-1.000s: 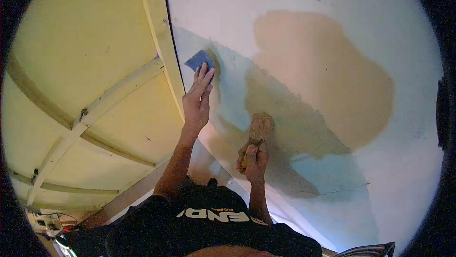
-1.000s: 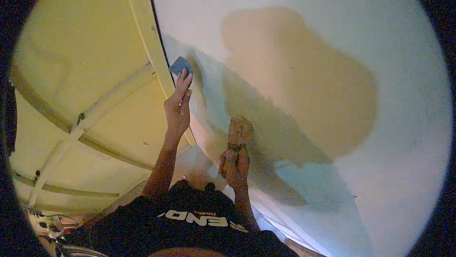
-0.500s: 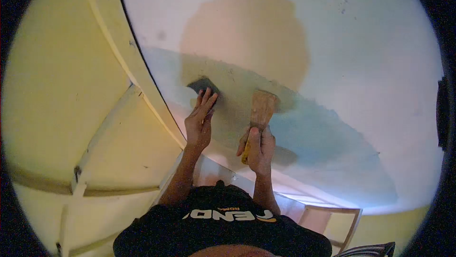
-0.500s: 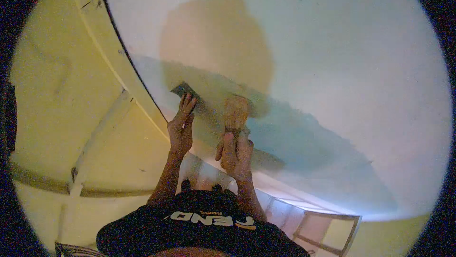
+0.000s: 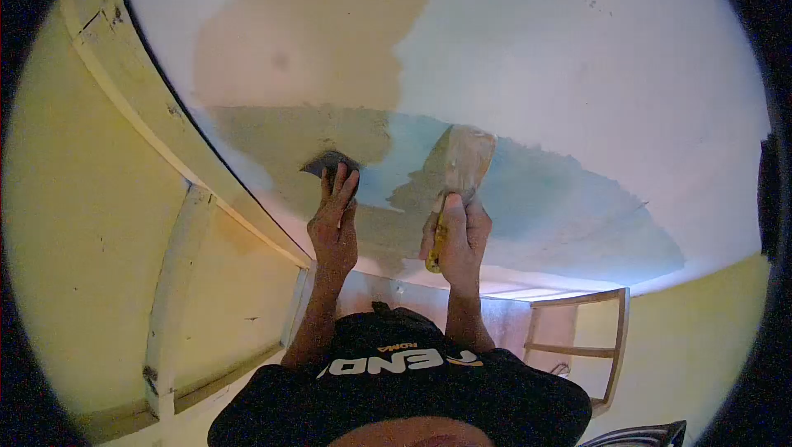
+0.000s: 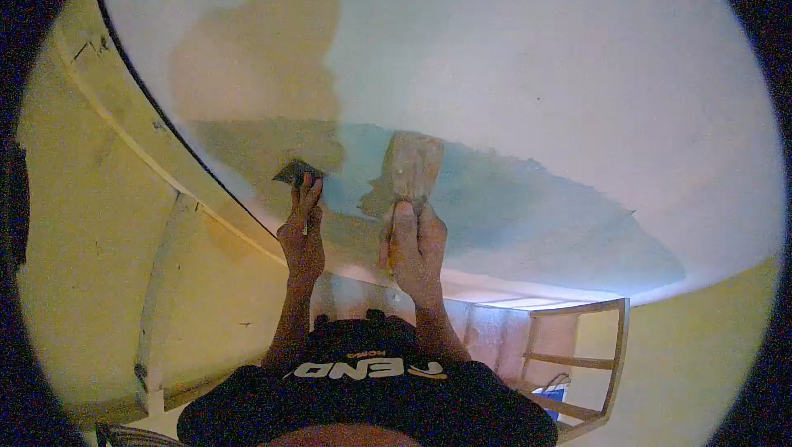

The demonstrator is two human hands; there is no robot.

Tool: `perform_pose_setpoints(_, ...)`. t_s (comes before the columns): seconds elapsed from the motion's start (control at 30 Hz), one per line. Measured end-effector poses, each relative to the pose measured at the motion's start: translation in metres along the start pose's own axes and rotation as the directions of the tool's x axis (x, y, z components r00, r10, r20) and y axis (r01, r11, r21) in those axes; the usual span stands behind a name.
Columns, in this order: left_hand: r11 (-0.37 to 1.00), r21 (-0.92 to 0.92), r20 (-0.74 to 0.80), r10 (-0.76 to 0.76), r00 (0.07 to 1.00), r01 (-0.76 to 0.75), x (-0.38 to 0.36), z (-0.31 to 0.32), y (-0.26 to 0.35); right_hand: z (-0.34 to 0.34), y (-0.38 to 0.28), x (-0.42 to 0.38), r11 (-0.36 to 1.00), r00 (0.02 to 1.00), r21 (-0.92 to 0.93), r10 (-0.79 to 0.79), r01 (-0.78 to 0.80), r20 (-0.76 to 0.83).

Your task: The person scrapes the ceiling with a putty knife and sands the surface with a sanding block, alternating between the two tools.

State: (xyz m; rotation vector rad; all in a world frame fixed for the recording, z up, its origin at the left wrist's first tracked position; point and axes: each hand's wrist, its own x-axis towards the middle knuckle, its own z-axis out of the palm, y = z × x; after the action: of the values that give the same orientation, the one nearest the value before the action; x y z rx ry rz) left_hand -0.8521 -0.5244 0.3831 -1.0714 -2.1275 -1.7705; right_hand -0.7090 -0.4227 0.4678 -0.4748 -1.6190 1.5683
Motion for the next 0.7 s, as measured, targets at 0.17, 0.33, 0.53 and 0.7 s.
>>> perform_pose_setpoints(0.17, 0.998, -0.042, -0.010, -0.039, 0.999, 0.038, -0.002, 0.002, -0.002, -0.005, -0.002, 0.000, 1.000, 1.000, -0.012, -0.019, 0.019, 0.002)
perform_pose_setpoints(0.33, 0.999, -0.043, -0.028, -0.005, 1.000, 0.004, -0.003, 0.000, -0.002, -0.007, -0.008, -0.003, 1.000, 1.000, 0.014, 0.015, -0.015, 0.000)
perform_pose_setpoints(0.53, 0.998, -0.056, -0.058, -0.016, 0.998, 0.013, -0.005, 0.004, -0.002, -0.014, -0.012, -0.006, 0.999, 0.998, 0.007, 0.037, -0.037, -0.051)
perform_pose_setpoints(0.7, 0.997, -0.068, -0.060, -0.025, 0.998, 0.021, -0.011, 0.004, 0.003, -0.016, -0.013, -0.009, 0.996, 0.996, 0.073, 0.061, -0.057, -0.059)
